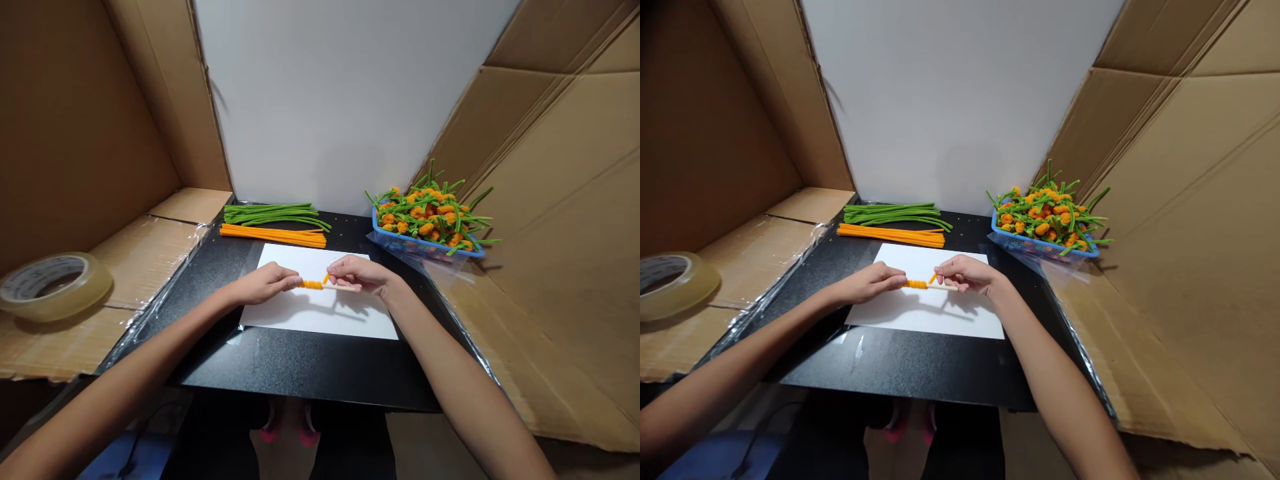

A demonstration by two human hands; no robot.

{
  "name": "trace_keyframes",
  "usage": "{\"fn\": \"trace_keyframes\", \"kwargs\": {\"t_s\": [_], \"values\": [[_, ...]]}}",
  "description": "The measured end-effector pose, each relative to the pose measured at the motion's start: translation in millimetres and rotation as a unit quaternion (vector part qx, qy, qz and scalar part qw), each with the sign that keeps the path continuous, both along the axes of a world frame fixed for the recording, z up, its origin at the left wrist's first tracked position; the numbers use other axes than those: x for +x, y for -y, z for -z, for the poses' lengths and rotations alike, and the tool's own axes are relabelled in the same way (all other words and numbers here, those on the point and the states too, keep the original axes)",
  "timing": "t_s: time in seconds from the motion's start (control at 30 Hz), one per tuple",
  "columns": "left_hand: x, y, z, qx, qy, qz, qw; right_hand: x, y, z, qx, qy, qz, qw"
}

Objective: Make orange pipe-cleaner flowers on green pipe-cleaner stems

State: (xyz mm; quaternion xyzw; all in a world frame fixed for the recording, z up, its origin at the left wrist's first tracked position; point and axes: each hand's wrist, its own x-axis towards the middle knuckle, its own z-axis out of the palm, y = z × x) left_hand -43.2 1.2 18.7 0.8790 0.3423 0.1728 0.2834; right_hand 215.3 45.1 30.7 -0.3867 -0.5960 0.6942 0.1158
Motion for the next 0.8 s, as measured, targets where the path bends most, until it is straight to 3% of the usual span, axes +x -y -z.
{"fn": "trace_keyframes", "kwargs": {"t_s": [0.07, 0.17, 0.23, 0.3, 0.4, 0.47, 0.53, 0.6, 0.67, 0.73, 0.8], "values": [[3, 1, 2.9, 0.045, -0.095, -0.001, 0.994, -3, 8, -7.7, 0.11, 0.047, -0.022, 0.993], [8, 1, 8.4, 0.147, -0.221, -0.133, 0.955, -18, 23, -11.5, 0.295, 0.103, 0.011, 0.95], [10, 2, 9.6, 0.176, -0.22, -0.237, 0.93, -27, 28, -7.2, 0.277, 0.077, 0.056, 0.956], [10, 2, 7.8, 0.172, -0.13, -0.295, 0.931, -31, 25, 0.3, 0.154, 0.002, 0.089, 0.984], [8, 2, 2.0, 0.098, 0.07, -0.246, 0.962, -25, 13, 9.5, -0.007, -0.104, 0.114, 0.988], [6, 3, -1.4, 0.014, 0.134, -0.154, 0.979, -18, 6, 10.6, -0.036, -0.128, 0.109, 0.985], [4, 3, -2.9, -0.048, 0.114, -0.058, 0.991, -12, 4, 6.7, -0.011, -0.111, 0.074, 0.991], [3, 3, -2.4, -0.044, 0.038, 0.007, 0.998, -9, 8, -0.7, 0.065, -0.059, 0.013, 0.996], [3, 4, -0.2, 0.031, -0.065, 0.007, 0.997, -10, 14, -8.3, 0.193, 0.025, -0.028, 0.98], [6, 4, 3.2, 0.124, -0.17, -0.054, 0.976, -16, 22, -12.3, 0.349, 0.116, -0.015, 0.93], [10, 4, 6.7, 0.179, -0.242, -0.145, 0.942, -25, 30, -10.7, 0.47, 0.177, 0.048, 0.863]]}}
